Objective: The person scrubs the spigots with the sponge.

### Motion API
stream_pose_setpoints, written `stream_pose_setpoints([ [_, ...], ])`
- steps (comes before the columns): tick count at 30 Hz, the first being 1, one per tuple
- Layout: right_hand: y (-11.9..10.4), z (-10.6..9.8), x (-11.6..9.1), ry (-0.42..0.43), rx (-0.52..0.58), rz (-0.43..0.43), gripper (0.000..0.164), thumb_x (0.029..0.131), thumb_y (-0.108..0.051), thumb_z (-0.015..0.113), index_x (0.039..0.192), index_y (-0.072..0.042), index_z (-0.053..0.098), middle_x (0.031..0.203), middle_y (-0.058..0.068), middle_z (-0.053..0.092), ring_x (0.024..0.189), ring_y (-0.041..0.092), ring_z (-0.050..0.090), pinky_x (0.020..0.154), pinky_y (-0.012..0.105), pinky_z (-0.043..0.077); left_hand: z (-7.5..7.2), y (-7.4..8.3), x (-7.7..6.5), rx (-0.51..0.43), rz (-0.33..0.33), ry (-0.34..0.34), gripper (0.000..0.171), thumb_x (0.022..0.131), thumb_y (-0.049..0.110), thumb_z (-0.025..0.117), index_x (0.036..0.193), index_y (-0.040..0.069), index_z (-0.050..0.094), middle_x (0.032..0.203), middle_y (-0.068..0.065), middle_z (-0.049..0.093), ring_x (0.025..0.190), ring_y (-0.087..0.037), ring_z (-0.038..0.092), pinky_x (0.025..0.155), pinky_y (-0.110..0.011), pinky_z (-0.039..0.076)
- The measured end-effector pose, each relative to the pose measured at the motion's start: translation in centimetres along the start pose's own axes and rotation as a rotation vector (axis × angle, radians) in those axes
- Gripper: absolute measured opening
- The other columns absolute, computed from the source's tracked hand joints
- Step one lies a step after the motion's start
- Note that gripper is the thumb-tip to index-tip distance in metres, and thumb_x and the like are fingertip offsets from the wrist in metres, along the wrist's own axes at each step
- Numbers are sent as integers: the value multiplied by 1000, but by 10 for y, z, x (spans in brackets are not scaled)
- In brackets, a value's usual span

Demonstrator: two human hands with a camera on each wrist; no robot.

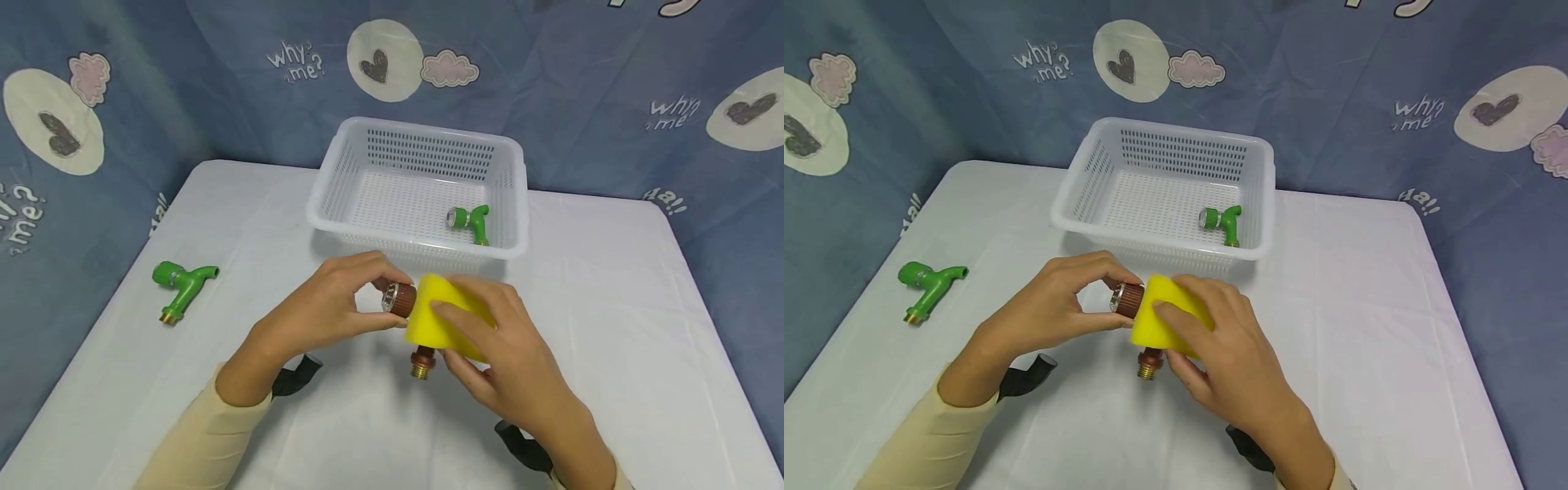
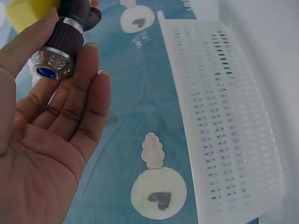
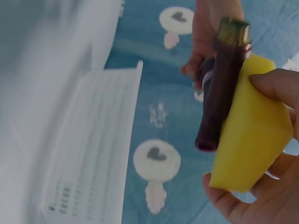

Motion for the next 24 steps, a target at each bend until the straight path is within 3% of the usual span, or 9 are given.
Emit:
stream_pose_setpoints([
  [4, 13, -7, -2, 8, -39, 71, 35, 102, -26, 63, 132, -8, 67, 147, 18, 54, 125, 39, 51, 110, 28, 41, 0, 1, 3, -19, 16, 13, 44, 80, 23, 94, 118, 15, 72, 108, 12, 69, 95, -4, 64, 86, -25, 56],
  [10, 28, -17, -4, 36, -156, 169, 56, 83, -10, 81, 137, -6, 63, 147, 17, 54, 126, 40, 51, 100, 40, 50, -2, -4, 4, -14, 1, 31, 43, 79, 24, 94, 116, 18, 73, 104, 14, 67, 94, -4, 62, 84, -26, 55],
  [14, 28, -22, -2, 89, -157, 173, 53, 93, -26, 73, 139, -2, 59, 144, 20, 54, 125, 41, 51, 101, 33, 47, -3, -8, 6, -22, 1, 33, 44, 79, 24, 95, 115, 18, 72, 104, 14, 66, 93, -5, 61, 83, -26, 55],
  [17, 18, -18, 0, 106, -89, 93, 49, 102, -38, 62, 136, -2, 61, 141, 24, 53, 124, 42, 52, 109, 25, 40, -3, -9, 7, -30, 7, 27, 44, 79, 25, 95, 116, 19, 71, 105, 15, 66, 93, -4, 61, 83, -26, 55],
  [20, 6, -9, 1, 57, -24, 0, 43, 106, -39, 56, 132, -6, 65, 140, 24, 53, 122, 42, 52, 111, 25, 39, -4, -8, 8, -42, 12, 19, 45, 79, 23, 95, 116, 19, 71, 106, 15, 67, 93, -4, 62, 83, -26, 55],
  [24, 8, -3, 2, -9, -24, 11, 40, 108, -39, 50, 132, -10, 66, 140, 22, 53, 121, 40, 52, 110, 27, 40, -5, -6, 8, -59, 14, 13, 44, 79, 21, 94, 117, 18, 72, 107, 14, 68, 94, -4, 64, 85, -27, 56],
])
Point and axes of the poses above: each hand's wrist, its own x-axis towards the middle knuckle, its own z-axis out of the palm, y = z × x, the point moved 5 cm from there along x, towards the middle knuckle
